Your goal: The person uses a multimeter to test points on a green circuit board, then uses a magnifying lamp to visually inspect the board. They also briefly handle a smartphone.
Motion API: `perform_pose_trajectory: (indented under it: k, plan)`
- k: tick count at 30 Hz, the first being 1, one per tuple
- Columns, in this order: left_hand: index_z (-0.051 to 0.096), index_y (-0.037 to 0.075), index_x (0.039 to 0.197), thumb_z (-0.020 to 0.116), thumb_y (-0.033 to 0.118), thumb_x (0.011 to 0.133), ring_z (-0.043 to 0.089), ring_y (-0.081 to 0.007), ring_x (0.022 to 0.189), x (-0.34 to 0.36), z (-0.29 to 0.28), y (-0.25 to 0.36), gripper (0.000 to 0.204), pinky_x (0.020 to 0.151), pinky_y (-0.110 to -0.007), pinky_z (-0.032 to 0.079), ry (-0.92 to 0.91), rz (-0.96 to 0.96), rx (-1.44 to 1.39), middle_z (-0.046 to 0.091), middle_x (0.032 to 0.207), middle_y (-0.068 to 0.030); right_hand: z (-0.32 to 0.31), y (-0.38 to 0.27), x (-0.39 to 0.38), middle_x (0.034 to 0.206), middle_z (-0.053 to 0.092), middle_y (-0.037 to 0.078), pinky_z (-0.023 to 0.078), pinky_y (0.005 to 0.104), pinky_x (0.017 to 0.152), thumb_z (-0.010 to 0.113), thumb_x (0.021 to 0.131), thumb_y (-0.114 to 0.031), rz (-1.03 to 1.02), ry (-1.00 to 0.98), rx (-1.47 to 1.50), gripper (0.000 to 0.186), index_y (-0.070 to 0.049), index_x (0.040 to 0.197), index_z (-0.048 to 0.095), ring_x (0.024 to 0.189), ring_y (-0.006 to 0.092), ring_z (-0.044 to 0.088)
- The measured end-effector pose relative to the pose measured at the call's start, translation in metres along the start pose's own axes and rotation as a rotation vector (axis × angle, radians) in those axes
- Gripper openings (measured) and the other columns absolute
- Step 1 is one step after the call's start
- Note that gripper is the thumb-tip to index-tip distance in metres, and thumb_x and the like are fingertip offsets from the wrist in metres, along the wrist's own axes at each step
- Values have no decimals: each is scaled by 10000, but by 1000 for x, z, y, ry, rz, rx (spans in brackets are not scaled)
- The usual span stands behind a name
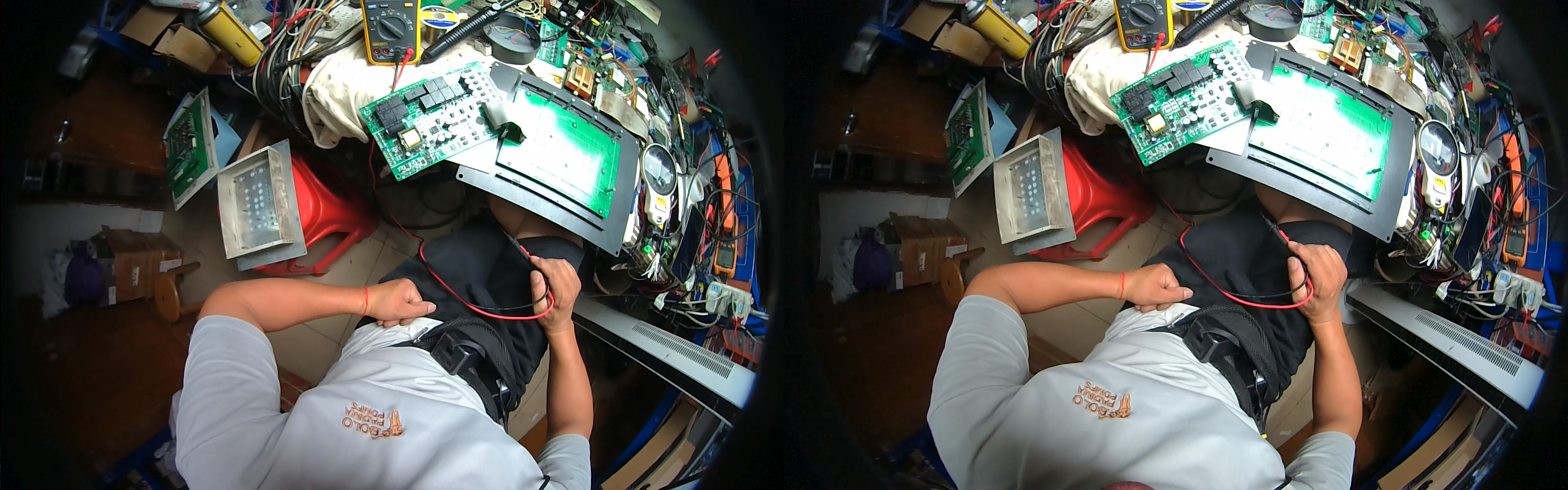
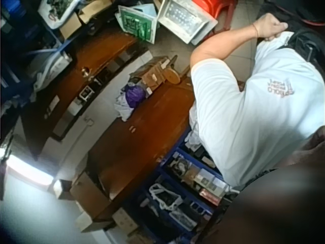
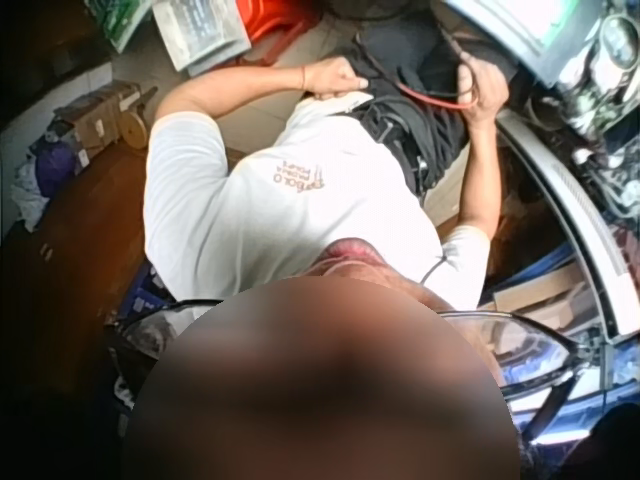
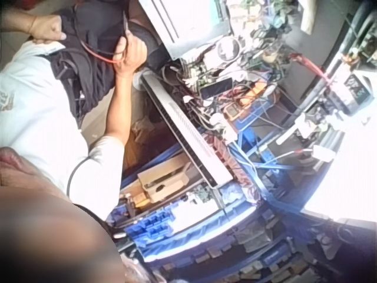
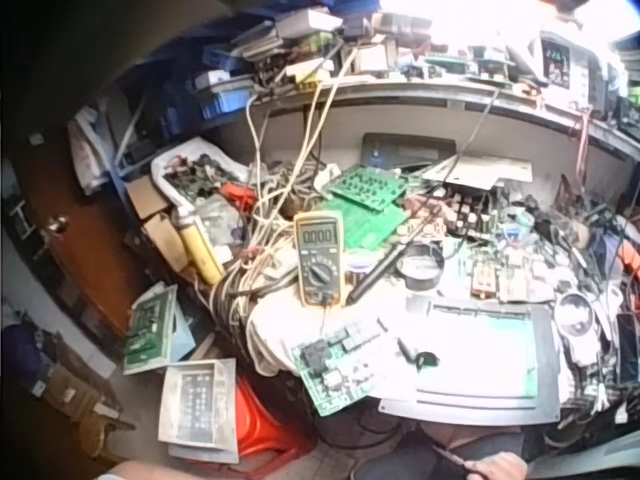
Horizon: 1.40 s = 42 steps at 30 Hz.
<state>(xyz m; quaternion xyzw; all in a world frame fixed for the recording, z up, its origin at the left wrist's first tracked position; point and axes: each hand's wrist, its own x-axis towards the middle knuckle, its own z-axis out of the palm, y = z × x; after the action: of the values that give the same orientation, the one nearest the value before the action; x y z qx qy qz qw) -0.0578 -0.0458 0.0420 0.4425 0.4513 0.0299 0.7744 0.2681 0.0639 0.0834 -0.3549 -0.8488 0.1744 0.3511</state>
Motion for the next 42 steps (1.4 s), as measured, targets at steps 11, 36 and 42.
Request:
perform_pose_trajectory:
  k: [11,36,42]
  plan:
    - [536,63,548,571,485,1091,512,-119,370,0,0,0,688,376,-296,390,-3,-18,-15,514,484,-21,0,0,0,879,723,138,511,402,713,714,874,-63,2,-2,-2,157,4,1013,740,753,317,679]
    - [518,84,555,535,512,1102,492,-105,370,0,-1,3,695,381,-285,390,-26,-25,8,499,467,-17,-2,-1,0,871,715,138,496,406,695,696,886,-86,11,-13,-9,154,-4,1011,736,730,323,663]
    - [516,84,557,537,512,1102,490,-106,370,1,-2,4,693,377,-288,380,-26,-29,10,497,467,-19,-4,-1,2,906,742,115,496,406,701,719,878,-82,22,-21,-8,146,-30,1012,744,758,309,679]
